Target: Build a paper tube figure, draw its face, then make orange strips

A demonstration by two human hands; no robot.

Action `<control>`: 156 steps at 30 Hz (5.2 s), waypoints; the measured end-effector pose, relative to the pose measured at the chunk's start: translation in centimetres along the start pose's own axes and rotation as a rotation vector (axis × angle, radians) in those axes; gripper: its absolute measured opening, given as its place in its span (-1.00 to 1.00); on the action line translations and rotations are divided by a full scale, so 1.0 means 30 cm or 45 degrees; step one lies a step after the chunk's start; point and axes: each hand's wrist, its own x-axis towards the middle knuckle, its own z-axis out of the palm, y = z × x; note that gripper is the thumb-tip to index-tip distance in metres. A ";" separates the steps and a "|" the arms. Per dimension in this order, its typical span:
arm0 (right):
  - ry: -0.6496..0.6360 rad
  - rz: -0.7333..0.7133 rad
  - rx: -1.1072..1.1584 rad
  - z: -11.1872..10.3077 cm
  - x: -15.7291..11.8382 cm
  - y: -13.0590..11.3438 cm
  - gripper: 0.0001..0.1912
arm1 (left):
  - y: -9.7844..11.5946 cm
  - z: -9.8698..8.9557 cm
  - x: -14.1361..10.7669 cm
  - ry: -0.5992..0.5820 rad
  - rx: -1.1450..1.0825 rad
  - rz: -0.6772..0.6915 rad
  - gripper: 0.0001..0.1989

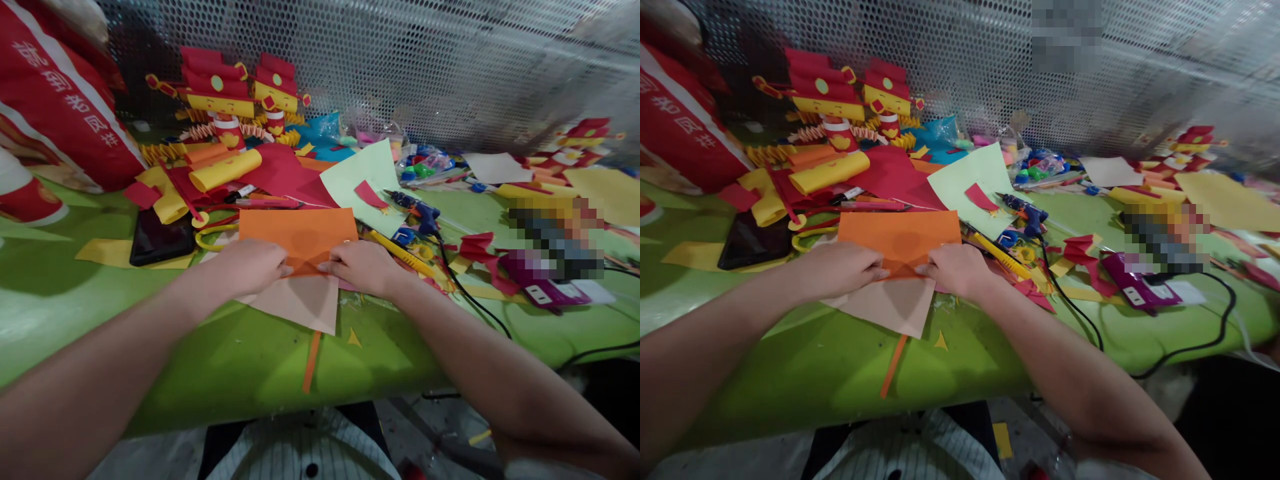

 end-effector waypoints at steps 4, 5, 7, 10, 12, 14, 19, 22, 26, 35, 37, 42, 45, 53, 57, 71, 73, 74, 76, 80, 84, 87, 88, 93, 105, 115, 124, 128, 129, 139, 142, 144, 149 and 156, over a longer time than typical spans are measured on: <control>0.003 0.073 -0.021 0.000 -0.002 -0.004 -0.59 | 0.004 0.001 -0.013 0.169 0.081 -0.001 -0.69; 0.009 0.092 -0.024 0.000 -0.003 -0.004 -0.59 | 0.010 0.001 -0.018 0.261 0.130 0.032 -0.72; 0.037 0.113 -0.021 0.003 -0.003 -0.002 -0.60 | 0.027 0.004 -0.027 0.395 0.230 0.125 -0.82; 0.169 0.080 -0.067 0.014 -0.003 0.002 -0.66 | 0.057 0.019 -0.036 0.371 0.212 0.244 -0.89; 0.300 -0.005 -0.144 0.026 -0.006 0.002 -0.71 | 0.071 0.035 -0.038 0.372 0.158 0.318 -0.85; 0.409 -0.117 -0.220 0.042 -0.012 0.000 -0.80 | 0.080 0.053 -0.038 0.445 0.197 0.359 -0.86; 0.506 -0.380 -0.325 0.075 -0.041 -0.015 -0.82 | 0.126 0.074 -0.055 0.607 0.431 0.329 -0.88; 0.467 -0.424 -0.340 0.074 -0.066 -0.034 -0.81 | 0.178 0.078 -0.079 0.459 0.438 0.239 -0.80; 0.294 -0.376 -0.353 0.055 -0.103 -0.070 -0.76 | 0.235 0.092 -0.099 0.336 0.509 0.081 -0.64; 0.361 -0.466 -0.552 0.101 -0.128 -0.087 -0.59 | 0.254 0.110 -0.110 0.176 0.584 -0.048 -0.47; 0.295 -0.388 -0.529 0.102 -0.132 -0.093 -0.57 | 0.254 0.108 -0.115 0.186 0.584 -0.033 -0.43; 0.112 -0.187 -0.469 0.076 -0.148 -0.108 -0.51 | 0.253 0.095 -0.119 0.152 0.594 -0.055 -0.37; 0.003 -0.142 -0.442 0.051 -0.157 -0.108 -0.48 | 0.247 0.086 -0.122 0.125 0.575 -0.101 -0.40; 0.005 -0.218 -0.476 0.006 -0.157 -0.070 -0.53 | 0.205 0.057 -0.134 0.112 0.514 -0.046 -0.46; 0.135 -0.328 -0.457 0.008 -0.141 -0.032 -0.71 | 0.184 0.045 -0.127 0.128 0.443 -0.078 -0.49; 0.275 -0.419 -0.239 0.036 -0.089 0.058 -0.81 | 0.142 0.036 -0.085 0.226 0.354 0.111 -0.69; 0.260 -0.415 -0.207 0.037 -0.087 0.054 -0.81 | 0.133 0.040 -0.080 0.256 0.348 0.156 -0.72; 0.253 -0.408 -0.196 0.037 -0.087 0.053 -0.81 | 0.127 0.045 -0.077 0.282 0.338 0.173 -0.73; 0.248 -0.400 -0.186 0.037 -0.086 0.053 -0.80 | 0.112 0.057 -0.071 0.346 0.312 0.203 -0.74; 0.254 -0.398 -0.230 0.039 -0.074 0.060 -0.78 | 0.082 0.069 -0.057 0.445 0.245 0.233 -0.79; 0.227 -0.333 -0.232 0.033 -0.050 0.060 -0.77 | 0.068 0.047 -0.047 0.374 0.193 0.208 -0.83; 0.158 -0.272 -0.193 0.018 -0.037 0.053 -0.76 | 0.056 0.031 -0.039 0.326 0.136 0.194 -0.79; 0.137 -0.251 -0.188 0.014 -0.034 0.050 -0.75 | 0.051 0.028 -0.035 0.310 0.106 0.191 -0.77; 0.145 -0.154 -0.169 0.012 -0.024 0.058 -0.72 | 0.013 0.021 -0.004 0.274 -0.019 0.176 -0.73; 0.137 0.021 -0.070 0.013 -0.006 0.055 -0.71 | 0.016 0.023 0.031 0.291 -0.059 -0.024 -0.67; 0.179 0.027 -0.124 0.021 -0.006 0.047 -0.72 | 0.022 0.052 0.041 0.394 0.032 -0.013 -0.71; 0.148 0.099 -0.166 0.027 0.016 0.034 -0.68 | 0.035 0.045 0.042 0.322 0.012 -0.074 -0.70; 0.155 0.115 -0.129 0.024 0.016 0.032 -0.70 | 0.039 0.052 0.044 0.336 0.034 -0.085 -0.69; 0.156 0.120 -0.121 0.023 0.016 0.032 -0.70 | 0.039 0.053 0.045 0.342 0.043 -0.085 -0.68; 0.136 0.094 -0.126 0.016 0.005 0.035 -0.71 | 0.039 0.042 0.030 0.329 0.062 -0.099 -0.66; 0.134 0.089 -0.148 0.015 0.002 0.034 -0.70 | 0.042 0.040 0.030 0.305 0.053 -0.117 -0.66; 0.129 0.088 -0.147 0.015 0.002 0.034 -0.70 | 0.043 0.039 0.031 0.286 0.054 -0.122 -0.66; 0.122 0.089 -0.131 0.018 0.003 0.036 -0.70 | 0.046 0.046 0.026 0.350 0.131 -0.082 -0.69; 0.135 0.103 -0.130 0.015 0.001 0.031 -0.72 | 0.074 0.060 0.009 0.621 0.348 0.084 -0.89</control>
